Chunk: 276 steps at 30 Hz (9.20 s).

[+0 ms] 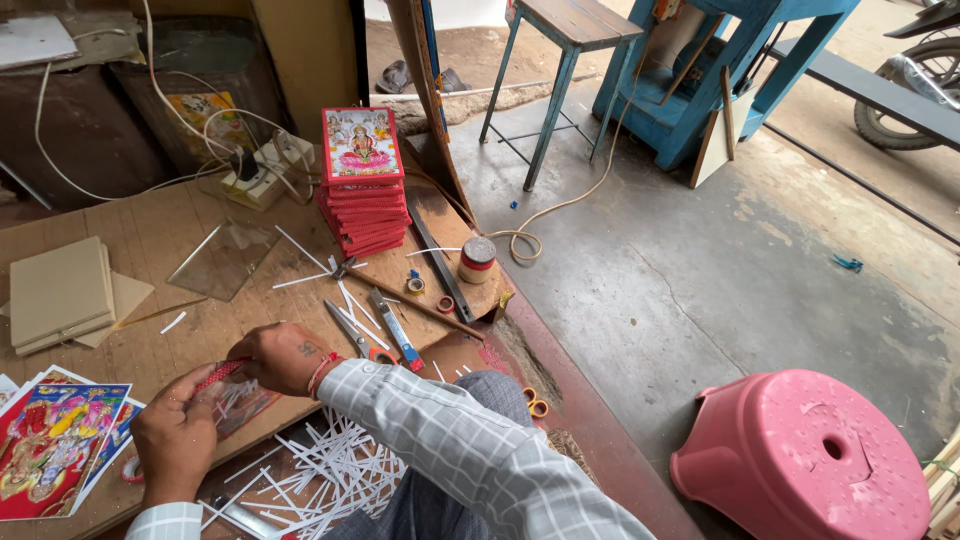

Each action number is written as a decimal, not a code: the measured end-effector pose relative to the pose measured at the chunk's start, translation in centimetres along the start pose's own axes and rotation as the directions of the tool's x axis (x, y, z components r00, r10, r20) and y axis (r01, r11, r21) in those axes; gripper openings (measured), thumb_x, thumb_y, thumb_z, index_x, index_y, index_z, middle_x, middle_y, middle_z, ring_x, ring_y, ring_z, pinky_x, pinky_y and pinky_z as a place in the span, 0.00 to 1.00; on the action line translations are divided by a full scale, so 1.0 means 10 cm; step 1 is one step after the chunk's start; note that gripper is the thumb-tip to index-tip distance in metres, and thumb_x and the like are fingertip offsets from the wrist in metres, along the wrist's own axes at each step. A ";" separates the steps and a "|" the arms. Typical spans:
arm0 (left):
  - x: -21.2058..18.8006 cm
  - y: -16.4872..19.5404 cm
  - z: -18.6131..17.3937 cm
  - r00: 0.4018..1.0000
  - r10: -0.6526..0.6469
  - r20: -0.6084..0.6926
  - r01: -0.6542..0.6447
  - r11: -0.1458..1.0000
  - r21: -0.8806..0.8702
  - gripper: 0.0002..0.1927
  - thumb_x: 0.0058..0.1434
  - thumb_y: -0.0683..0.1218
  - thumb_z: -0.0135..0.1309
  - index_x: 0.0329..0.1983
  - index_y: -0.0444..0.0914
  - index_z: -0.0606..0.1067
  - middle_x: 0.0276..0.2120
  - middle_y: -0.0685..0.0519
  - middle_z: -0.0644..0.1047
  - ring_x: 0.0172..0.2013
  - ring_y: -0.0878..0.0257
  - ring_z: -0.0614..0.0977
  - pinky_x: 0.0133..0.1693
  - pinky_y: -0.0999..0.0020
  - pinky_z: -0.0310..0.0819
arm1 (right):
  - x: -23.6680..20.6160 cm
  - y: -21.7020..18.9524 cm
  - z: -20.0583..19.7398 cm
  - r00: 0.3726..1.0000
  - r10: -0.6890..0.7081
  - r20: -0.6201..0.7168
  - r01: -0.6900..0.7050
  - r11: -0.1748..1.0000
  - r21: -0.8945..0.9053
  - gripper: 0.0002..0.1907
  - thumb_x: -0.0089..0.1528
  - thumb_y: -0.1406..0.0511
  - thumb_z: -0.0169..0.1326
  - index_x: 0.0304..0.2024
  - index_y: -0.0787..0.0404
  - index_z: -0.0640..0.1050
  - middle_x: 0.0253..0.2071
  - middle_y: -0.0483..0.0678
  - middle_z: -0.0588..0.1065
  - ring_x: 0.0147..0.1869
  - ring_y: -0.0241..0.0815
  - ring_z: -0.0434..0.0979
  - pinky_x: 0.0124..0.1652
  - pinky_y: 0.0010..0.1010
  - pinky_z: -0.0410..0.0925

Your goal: The person sits on the floor and assembles small printed cards by attaching a red decorative border to each one. They use scissors to trim the border, apply adhesive, and press the pieces together, then stack the finished cards on the table.

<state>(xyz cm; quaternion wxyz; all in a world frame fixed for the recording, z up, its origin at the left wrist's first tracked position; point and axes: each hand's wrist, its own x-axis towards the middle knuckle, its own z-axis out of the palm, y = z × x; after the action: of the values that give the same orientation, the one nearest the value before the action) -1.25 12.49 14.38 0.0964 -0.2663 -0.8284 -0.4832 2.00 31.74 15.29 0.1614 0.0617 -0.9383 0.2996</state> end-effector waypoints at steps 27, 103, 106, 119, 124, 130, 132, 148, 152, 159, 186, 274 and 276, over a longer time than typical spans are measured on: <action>-0.05 -0.10 -0.03 0.989 -0.142 0.032 0.146 0.954 -0.261 0.10 0.66 0.44 0.61 0.46 0.32 0.79 0.35 0.51 0.82 0.36 0.70 0.77 0.40 0.73 0.72 | -0.03 0.32 -0.10 0.984 -0.128 -0.120 0.156 0.952 0.263 0.15 0.60 0.57 0.64 0.46 0.57 0.82 0.40 0.52 0.81 0.43 0.50 0.84 0.44 0.35 0.74; -0.28 -1.72 -0.51 0.848 -0.482 -0.221 0.322 0.800 -0.506 0.09 0.60 0.46 0.60 0.32 0.34 0.79 0.25 0.49 0.81 0.27 0.62 0.83 0.31 0.65 0.76 | 1.93 0.29 2.47 0.994 0.112 0.009 -0.112 0.991 0.073 0.27 0.56 0.54 0.68 0.50 0.63 0.81 0.48 0.54 0.82 0.47 0.47 0.84 0.43 0.35 0.74; -0.28 -1.75 -0.56 0.841 -0.490 -0.228 0.311 0.784 -0.538 0.09 0.61 0.46 0.59 0.32 0.34 0.79 0.25 0.48 0.81 0.27 0.62 0.83 0.32 0.66 0.76 | 2.62 0.11 2.86 0.951 0.309 -0.019 -0.261 0.833 0.488 0.24 0.55 0.59 0.70 0.47 0.69 0.80 0.39 0.54 0.82 0.39 0.43 0.82 0.37 0.32 0.74; -0.11 -2.11 -0.84 0.724 -0.689 -0.043 0.444 0.512 -0.736 0.09 0.64 0.44 0.57 0.35 0.32 0.79 0.24 0.49 0.81 0.27 0.66 0.81 0.31 0.70 0.74 | 3.77 0.01 3.85 0.756 0.654 0.011 -0.545 0.620 0.564 0.14 0.54 0.65 0.72 0.29 0.71 0.81 0.25 0.52 0.78 0.23 0.39 0.76 0.23 0.31 0.69; -0.12 -2.09 -0.96 0.741 -0.659 -0.129 0.391 0.580 -0.715 0.08 0.64 0.44 0.55 0.34 0.32 0.79 0.25 0.49 0.81 0.27 0.63 0.83 0.31 0.68 0.76 | 3.78 -0.10 3.55 0.700 0.702 0.132 -0.469 0.312 0.827 0.05 0.58 0.71 0.64 0.33 0.68 0.81 0.25 0.51 0.78 0.22 0.41 0.77 0.20 0.31 0.63; -0.27 -1.71 -1.37 0.815 -0.313 -0.488 0.171 0.934 -0.313 0.08 0.64 0.42 0.58 0.43 0.34 0.76 0.37 0.44 0.81 0.40 0.49 0.82 0.43 0.57 0.74 | 2.87 -0.51 2.03 0.990 0.111 -0.081 -0.063 0.890 0.452 0.06 0.66 0.70 0.58 0.41 0.69 0.81 0.32 0.48 0.79 0.33 0.35 0.77 0.34 0.24 0.70; -0.36 -1.56 -1.47 0.800 -0.119 -0.589 0.071 0.992 -0.104 0.13 0.63 0.42 0.58 0.50 0.34 0.74 0.44 0.42 0.80 0.46 0.45 0.80 0.49 0.52 0.72 | 2.49 -0.63 1.54 0.999 -0.036 -0.017 0.040 0.954 0.297 0.06 0.68 0.71 0.57 0.44 0.70 0.80 0.35 0.48 0.78 0.36 0.35 0.76 0.35 0.26 0.69; -0.66 -1.44 -0.81 0.870 -0.413 -0.269 0.402 0.910 -0.099 0.19 0.59 0.47 0.61 0.49 0.32 0.73 0.47 0.37 0.78 0.51 0.40 0.78 0.53 0.46 0.68 | 0.38 -0.95 1.52 0.946 -0.307 0.101 0.316 0.943 -0.100 0.32 0.53 0.59 0.68 0.58 0.59 0.75 0.54 0.59 0.78 0.55 0.58 0.79 0.51 0.42 0.73; -0.57 -1.48 -0.89 0.892 -0.261 -0.368 0.289 0.957 0.022 0.22 0.57 0.45 0.60 0.53 0.32 0.73 0.51 0.38 0.75 0.54 0.41 0.75 0.55 0.47 0.65 | -0.23 -0.91 1.68 0.941 -0.214 0.263 0.266 0.946 -0.183 0.38 0.46 0.59 0.69 0.58 0.62 0.74 0.61 0.58 0.72 0.61 0.59 0.73 0.54 0.47 0.67; -0.05 -2.31 -1.69 0.822 -0.340 -0.458 0.502 0.811 0.300 0.34 0.50 0.47 0.68 0.59 0.33 0.71 0.57 0.43 0.74 0.59 0.44 0.72 0.55 0.46 0.68 | -0.11 -0.70 1.53 0.936 -0.044 0.351 0.140 0.957 -0.254 0.31 0.50 0.70 0.63 0.57 0.54 0.76 0.64 0.47 0.73 0.62 0.52 0.75 0.56 0.46 0.67; 0.56 -1.57 -1.79 0.924 0.208 -0.320 -0.024 0.869 0.495 0.13 0.59 0.33 0.54 0.44 0.38 0.80 0.43 0.51 0.78 0.48 0.51 0.77 0.54 0.53 0.66 | 0.33 -0.69 0.89 0.923 -0.191 -0.335 0.183 0.982 -0.056 0.30 0.61 0.64 0.65 0.63 0.68 0.72 0.62 0.62 0.73 0.67 0.61 0.73 0.62 0.44 0.68; -0.66 -1.44 -0.55 0.990 -0.114 0.088 0.081 0.947 0.311 0.13 0.51 0.33 0.57 0.42 0.28 0.74 0.55 0.36 0.69 0.56 0.40 0.71 0.56 0.52 0.71 | -0.15 -0.17 1.62 0.985 0.109 0.136 -0.114 0.993 0.030 0.26 0.48 0.70 0.68 0.50 0.61 0.82 0.53 0.54 0.77 0.42 0.48 0.84 0.43 0.34 0.76; -0.69 -1.42 -0.57 0.983 -0.150 0.104 0.112 0.947 0.301 0.13 0.50 0.34 0.59 0.40 0.27 0.74 0.53 0.36 0.69 0.54 0.40 0.71 0.54 0.51 0.70 | -0.15 -0.16 1.64 0.982 0.117 0.150 -0.124 0.991 0.040 0.27 0.46 0.70 0.69 0.50 0.61 0.82 0.53 0.53 0.77 0.40 0.45 0.84 0.42 0.33 0.77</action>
<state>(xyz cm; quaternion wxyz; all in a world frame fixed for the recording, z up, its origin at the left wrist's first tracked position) -3.59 -0.33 3.77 0.0504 -0.2231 -0.9113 -0.3424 -0.58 20.90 3.08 0.0717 0.0308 -0.9420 0.3264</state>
